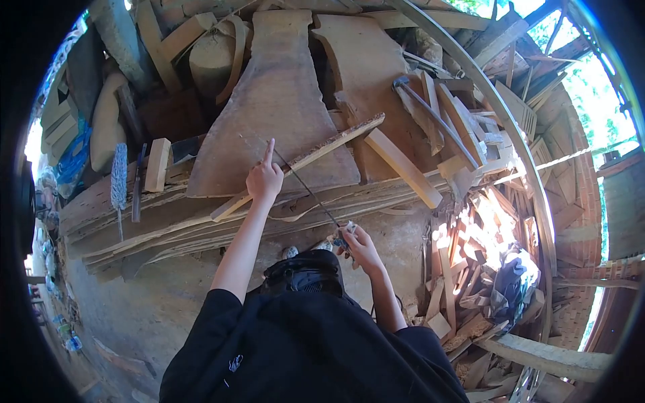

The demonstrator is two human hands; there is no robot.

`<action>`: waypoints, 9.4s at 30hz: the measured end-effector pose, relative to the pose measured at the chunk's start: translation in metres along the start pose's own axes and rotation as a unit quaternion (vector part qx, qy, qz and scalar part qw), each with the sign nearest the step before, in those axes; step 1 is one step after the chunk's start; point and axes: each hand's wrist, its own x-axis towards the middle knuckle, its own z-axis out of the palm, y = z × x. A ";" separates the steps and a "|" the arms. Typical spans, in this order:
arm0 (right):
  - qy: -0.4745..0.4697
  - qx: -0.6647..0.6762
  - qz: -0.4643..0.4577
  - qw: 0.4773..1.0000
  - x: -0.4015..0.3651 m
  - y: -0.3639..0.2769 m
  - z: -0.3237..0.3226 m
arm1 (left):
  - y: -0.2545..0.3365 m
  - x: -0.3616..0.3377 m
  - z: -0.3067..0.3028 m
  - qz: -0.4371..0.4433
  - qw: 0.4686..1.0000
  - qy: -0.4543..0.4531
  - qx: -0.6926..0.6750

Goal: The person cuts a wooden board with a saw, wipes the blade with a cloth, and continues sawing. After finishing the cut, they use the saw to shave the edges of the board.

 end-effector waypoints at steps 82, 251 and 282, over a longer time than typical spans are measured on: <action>-0.176 -0.101 0.025 0.979 0.038 -0.069 0.041 | 0.004 -0.001 -0.012 -0.019 0.999 -0.041 -0.012; 0.082 -0.312 -0.173 0.931 0.014 -0.046 0.037 | -0.020 0.003 0.025 0.145 0.973 0.168 -0.066; -0.019 -0.449 -0.177 0.876 0.104 -0.017 0.003 | -0.010 -0.009 0.025 0.039 0.960 0.208 -0.184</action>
